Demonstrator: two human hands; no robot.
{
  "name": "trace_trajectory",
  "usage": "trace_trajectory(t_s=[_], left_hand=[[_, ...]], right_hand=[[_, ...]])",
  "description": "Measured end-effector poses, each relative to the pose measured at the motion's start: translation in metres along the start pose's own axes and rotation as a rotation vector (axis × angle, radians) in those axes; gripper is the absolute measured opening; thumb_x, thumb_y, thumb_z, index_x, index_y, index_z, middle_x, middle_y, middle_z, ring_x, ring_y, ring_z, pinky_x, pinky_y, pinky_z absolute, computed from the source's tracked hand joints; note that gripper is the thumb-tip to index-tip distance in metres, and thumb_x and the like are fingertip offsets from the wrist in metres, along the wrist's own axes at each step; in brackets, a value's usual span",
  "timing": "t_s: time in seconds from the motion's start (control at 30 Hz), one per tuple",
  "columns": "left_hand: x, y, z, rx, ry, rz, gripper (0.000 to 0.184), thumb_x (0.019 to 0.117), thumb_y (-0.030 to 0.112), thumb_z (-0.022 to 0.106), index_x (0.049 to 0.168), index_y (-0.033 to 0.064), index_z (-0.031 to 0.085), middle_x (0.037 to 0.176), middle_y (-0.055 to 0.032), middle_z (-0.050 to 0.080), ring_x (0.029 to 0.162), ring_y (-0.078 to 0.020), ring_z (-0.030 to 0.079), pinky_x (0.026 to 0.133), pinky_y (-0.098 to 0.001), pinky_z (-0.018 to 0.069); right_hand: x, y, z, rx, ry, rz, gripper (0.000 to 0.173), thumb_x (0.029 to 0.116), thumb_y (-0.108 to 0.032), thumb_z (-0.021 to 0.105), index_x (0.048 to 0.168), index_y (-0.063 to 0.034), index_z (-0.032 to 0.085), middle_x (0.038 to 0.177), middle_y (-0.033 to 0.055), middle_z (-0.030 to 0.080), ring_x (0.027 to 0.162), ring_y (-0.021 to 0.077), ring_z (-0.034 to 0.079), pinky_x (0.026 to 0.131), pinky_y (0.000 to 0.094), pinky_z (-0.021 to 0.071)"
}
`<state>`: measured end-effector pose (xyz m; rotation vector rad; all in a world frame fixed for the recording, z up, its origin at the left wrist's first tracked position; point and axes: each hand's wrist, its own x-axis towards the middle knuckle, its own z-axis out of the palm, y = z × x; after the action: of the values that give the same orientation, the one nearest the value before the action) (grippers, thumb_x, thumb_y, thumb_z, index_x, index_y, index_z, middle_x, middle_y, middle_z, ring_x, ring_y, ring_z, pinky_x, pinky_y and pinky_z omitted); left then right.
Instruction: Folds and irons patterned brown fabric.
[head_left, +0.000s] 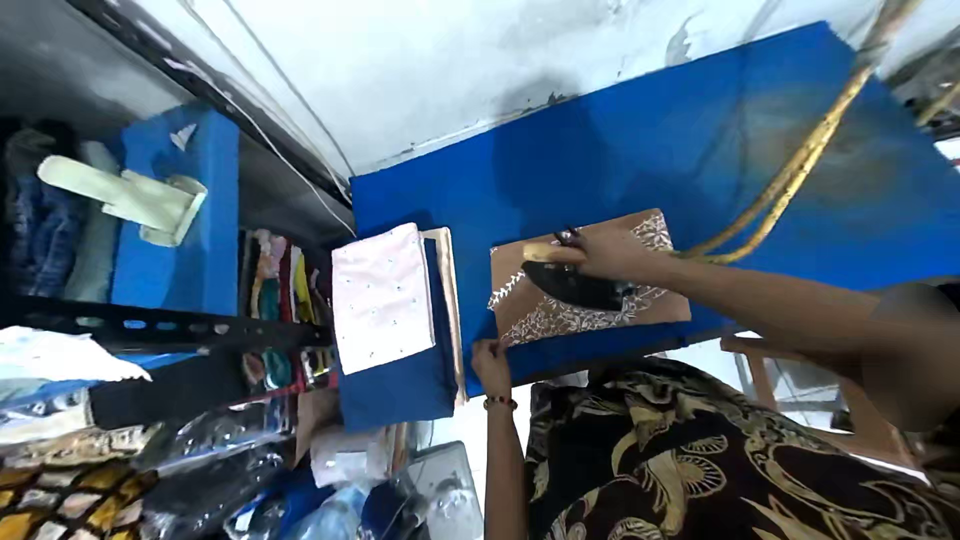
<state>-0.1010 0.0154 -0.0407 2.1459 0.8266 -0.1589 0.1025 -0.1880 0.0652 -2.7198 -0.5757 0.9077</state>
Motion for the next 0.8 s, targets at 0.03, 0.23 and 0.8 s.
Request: trace_trajectory(t_s=[0.03, 0.23, 0.8], left_hand=[[0.0, -0.001, 0.0, -0.007, 0.0, -0.004, 0.028, 0.1009, 0.014, 0.064, 0.115, -0.0107, 0.067, 0.121, -0.0289, 0.064, 0.106, -0.0364, 0.067, 0.096, -0.0478, 0.055], [-0.002, 0.006, 0.008, 0.059, 0.064, -0.015, 0.027, 0.1007, 0.015, 0.065, 0.111, -0.0094, 0.069, 0.12, -0.0274, 0.064, 0.107, -0.0361, 0.066, 0.098, -0.0479, 0.0522], [0.03, 0.107, 0.083, 0.626, 0.159, 0.144, 0.057, 0.1009, 0.031, 0.059, 0.149, 0.0009, 0.05, 0.155, -0.0256, 0.045, 0.144, -0.0467, 0.041, 0.116, -0.0665, 0.0272]], right_hand=[[-0.004, 0.012, -0.005, 0.003, 0.031, 0.046, 0.043, 0.0978, -0.028, 0.067, 0.135, -0.0066, 0.063, 0.117, 0.0276, 0.068, 0.111, 0.0505, 0.064, 0.088, 0.0725, 0.0486], [-0.017, 0.164, -0.026, 0.298, 0.259, 0.442, 0.042, 0.0984, -0.032, 0.07, 0.117, 0.0052, 0.067, 0.109, 0.0331, 0.067, 0.103, 0.0529, 0.065, 0.086, 0.0747, 0.048], [-0.026, 0.177, 0.05, 1.156, -0.123, 0.323, 0.062, 0.1, -0.018, 0.067, 0.15, 0.0027, 0.037, 0.125, 0.0267, 0.061, 0.103, 0.033, 0.065, 0.087, 0.0479, 0.0556]])
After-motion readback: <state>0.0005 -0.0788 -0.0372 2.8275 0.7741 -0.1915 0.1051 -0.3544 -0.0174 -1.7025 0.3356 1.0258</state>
